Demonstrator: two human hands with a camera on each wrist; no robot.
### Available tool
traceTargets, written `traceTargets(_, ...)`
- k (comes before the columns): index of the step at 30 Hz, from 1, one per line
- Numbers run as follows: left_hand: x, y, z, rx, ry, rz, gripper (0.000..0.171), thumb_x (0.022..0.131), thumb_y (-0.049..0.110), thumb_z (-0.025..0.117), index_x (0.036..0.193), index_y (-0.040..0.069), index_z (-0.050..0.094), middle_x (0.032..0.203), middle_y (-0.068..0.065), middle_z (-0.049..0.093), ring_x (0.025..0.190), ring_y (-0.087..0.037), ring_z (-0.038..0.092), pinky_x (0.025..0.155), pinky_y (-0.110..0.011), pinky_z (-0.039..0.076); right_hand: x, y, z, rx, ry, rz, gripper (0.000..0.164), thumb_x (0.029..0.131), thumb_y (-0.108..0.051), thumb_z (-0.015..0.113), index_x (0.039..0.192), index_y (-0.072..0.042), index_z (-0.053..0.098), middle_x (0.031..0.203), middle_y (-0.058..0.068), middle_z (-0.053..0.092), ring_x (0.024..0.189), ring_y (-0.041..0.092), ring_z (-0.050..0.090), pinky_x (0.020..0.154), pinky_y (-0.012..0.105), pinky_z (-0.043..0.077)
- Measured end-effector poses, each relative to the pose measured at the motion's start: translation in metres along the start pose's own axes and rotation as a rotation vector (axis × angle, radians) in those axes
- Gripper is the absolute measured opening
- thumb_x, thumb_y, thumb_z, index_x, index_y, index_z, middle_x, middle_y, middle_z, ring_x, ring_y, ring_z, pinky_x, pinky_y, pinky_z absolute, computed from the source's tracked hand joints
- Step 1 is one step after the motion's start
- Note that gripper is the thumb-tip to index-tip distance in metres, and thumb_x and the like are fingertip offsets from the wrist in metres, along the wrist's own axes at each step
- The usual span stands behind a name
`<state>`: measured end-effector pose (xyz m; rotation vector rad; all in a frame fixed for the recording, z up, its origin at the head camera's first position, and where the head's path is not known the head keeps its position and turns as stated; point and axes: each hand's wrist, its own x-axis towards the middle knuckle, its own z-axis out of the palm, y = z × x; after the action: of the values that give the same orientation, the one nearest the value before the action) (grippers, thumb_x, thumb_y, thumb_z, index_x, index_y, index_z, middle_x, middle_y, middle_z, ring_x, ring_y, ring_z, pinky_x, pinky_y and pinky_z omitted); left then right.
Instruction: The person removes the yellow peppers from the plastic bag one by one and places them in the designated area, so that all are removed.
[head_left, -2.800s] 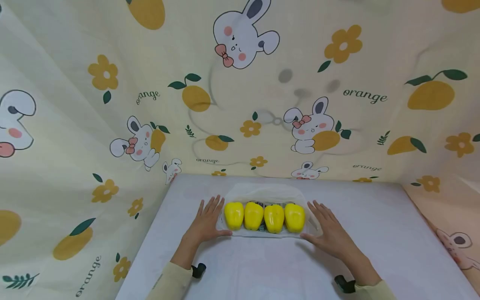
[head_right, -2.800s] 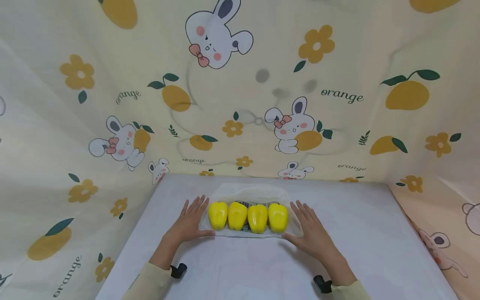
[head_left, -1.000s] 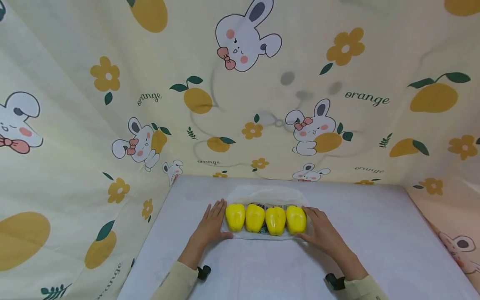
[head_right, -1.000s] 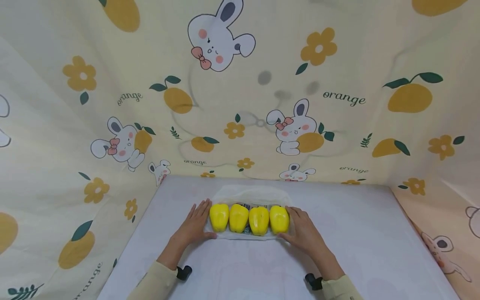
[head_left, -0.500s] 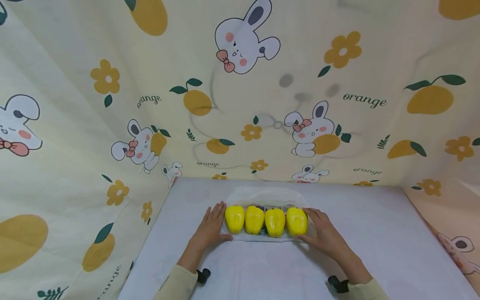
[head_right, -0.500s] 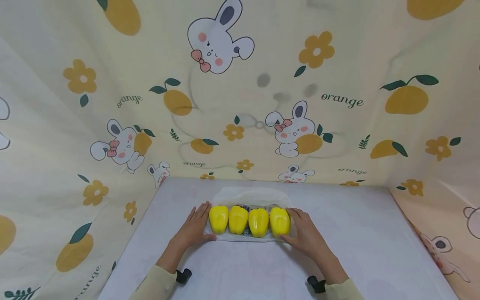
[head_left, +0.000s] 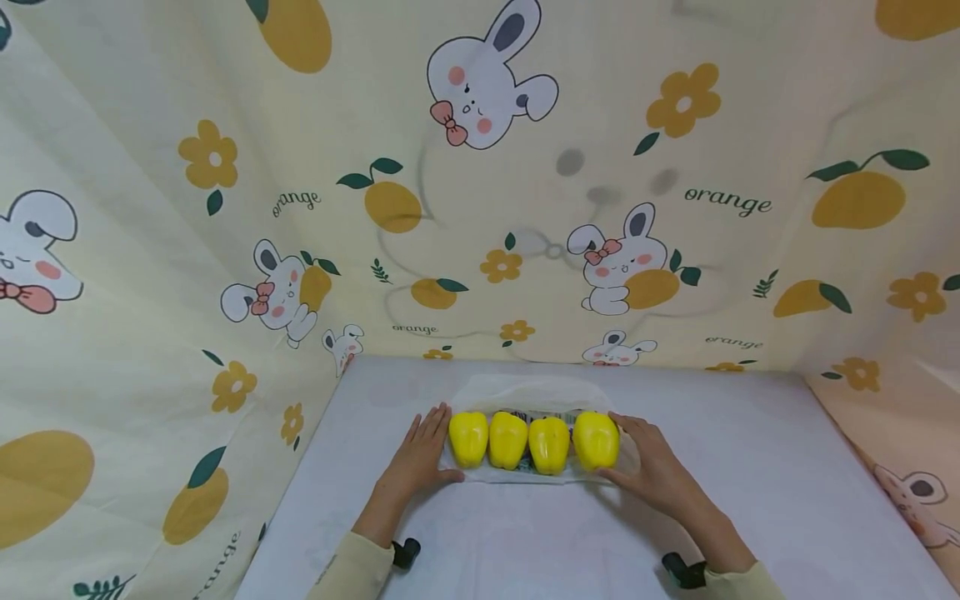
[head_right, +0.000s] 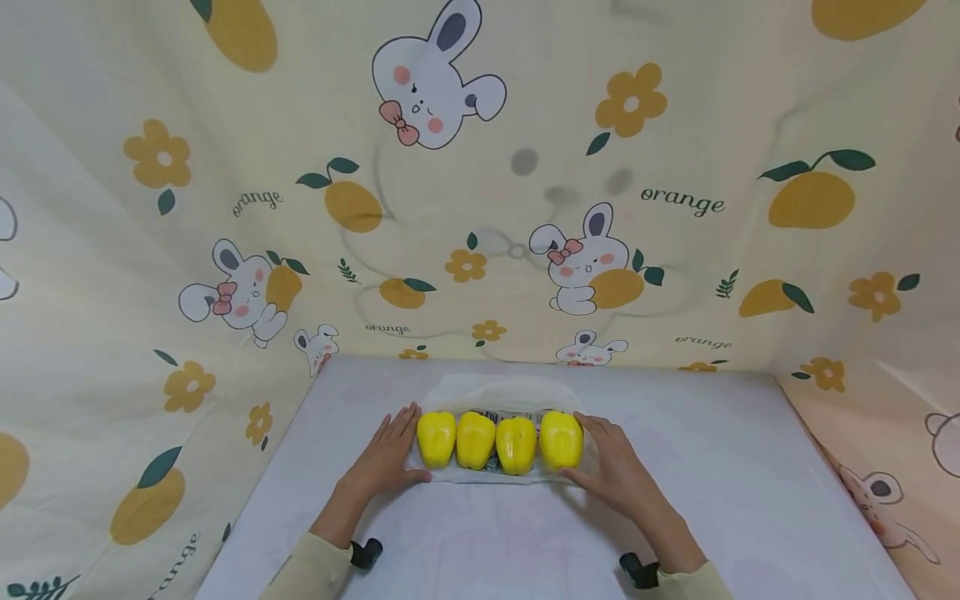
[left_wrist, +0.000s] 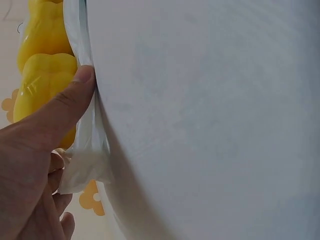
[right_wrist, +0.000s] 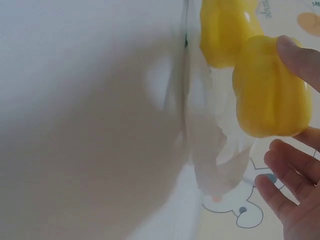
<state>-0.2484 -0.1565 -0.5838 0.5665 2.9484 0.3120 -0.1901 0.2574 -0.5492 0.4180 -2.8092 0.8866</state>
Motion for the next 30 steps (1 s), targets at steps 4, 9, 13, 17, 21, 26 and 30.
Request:
traceTargets(4,0.000,0.000,0.000,0.005,-0.008,-0.009,0.118,0.088,0.055,0.086,0.171,0.002,0.020,0.179,-0.015,0.017,0.166,-0.032,0.016,0.136,-0.052,0.009,-0.001,0.002,-0.003,0.028,0.007,-0.005,0.096,0.081,-0.027,0.097,0.159,-0.006,0.045,0.150,0.022,0.054,0.133,0.044,0.053,0.108,0.072,0.050)
traceTargets(9,-0.002,0.000,0.000,-0.005,-0.006,-0.011,0.117,0.089,0.053,0.086,0.170,0.001,0.021,0.179,-0.015,0.018,0.166,-0.032,0.017,0.136,-0.052,0.009,0.000,0.004,-0.007,0.062,0.018,-0.017,0.097,0.081,-0.024,0.097,0.160,-0.004,0.044,0.149,0.021,0.055,0.130,0.041,0.054,0.107,0.072,0.051)
traceTargets(13,-0.003,0.000,0.002,-0.001,-0.005,-0.012,0.116,0.089,0.053,0.085,0.171,0.002,0.021,0.179,-0.014,0.017,0.166,-0.031,0.017,0.136,-0.051,0.010,0.000,0.005,-0.012,0.084,0.026,-0.029,0.097,0.082,-0.021,0.097,0.160,-0.002,0.043,0.150,0.020,0.054,0.128,0.040,0.055,0.108,0.071,0.051)
traceTargets(17,-0.003,0.000,0.003,-0.007,0.007,-0.012,0.115,0.089,0.052,0.086,0.170,0.002,0.022,0.179,-0.015,0.019,0.165,-0.031,0.018,0.136,-0.052,0.011,0.000,0.006,-0.016,0.091,0.040,-0.023,0.096,0.083,-0.022,0.096,0.160,-0.002,0.043,0.150,0.021,0.054,0.127,0.040,0.056,0.106,0.069,0.053)
traceTargets(21,-0.001,0.001,0.005,0.002,0.009,-0.023,0.116,0.089,0.052,0.086,0.171,0.003,0.021,0.179,-0.014,0.018,0.166,-0.030,0.018,0.136,-0.051,0.011,0.001,0.010,-0.019,0.081,0.049,-0.016,0.096,0.084,-0.024,0.095,0.161,-0.003,0.042,0.151,0.021,0.052,0.128,0.040,0.055,0.105,0.067,0.054)
traceTargets(26,-0.002,0.003,0.005,-0.015,0.011,-0.024,0.116,0.088,0.050,0.087,0.170,0.002,0.021,0.179,-0.016,0.018,0.166,-0.031,0.017,0.136,-0.052,0.011,0.002,0.014,-0.026,0.072,0.054,-0.006,0.096,0.084,-0.022,0.095,0.161,-0.002,0.042,0.152,0.021,0.052,0.127,0.039,0.055,0.105,0.067,0.054)
traceTargets(30,-0.002,0.004,0.004,-0.011,0.013,-0.022,0.116,0.088,0.050,0.087,0.170,0.001,0.020,0.179,-0.016,0.017,0.166,-0.031,0.017,0.136,-0.051,0.011,0.003,0.016,-0.032,0.076,0.058,-0.001,0.095,0.084,-0.022,0.095,0.160,0.000,0.042,0.150,0.023,0.052,0.127,0.041,0.054,0.106,0.068,0.053)
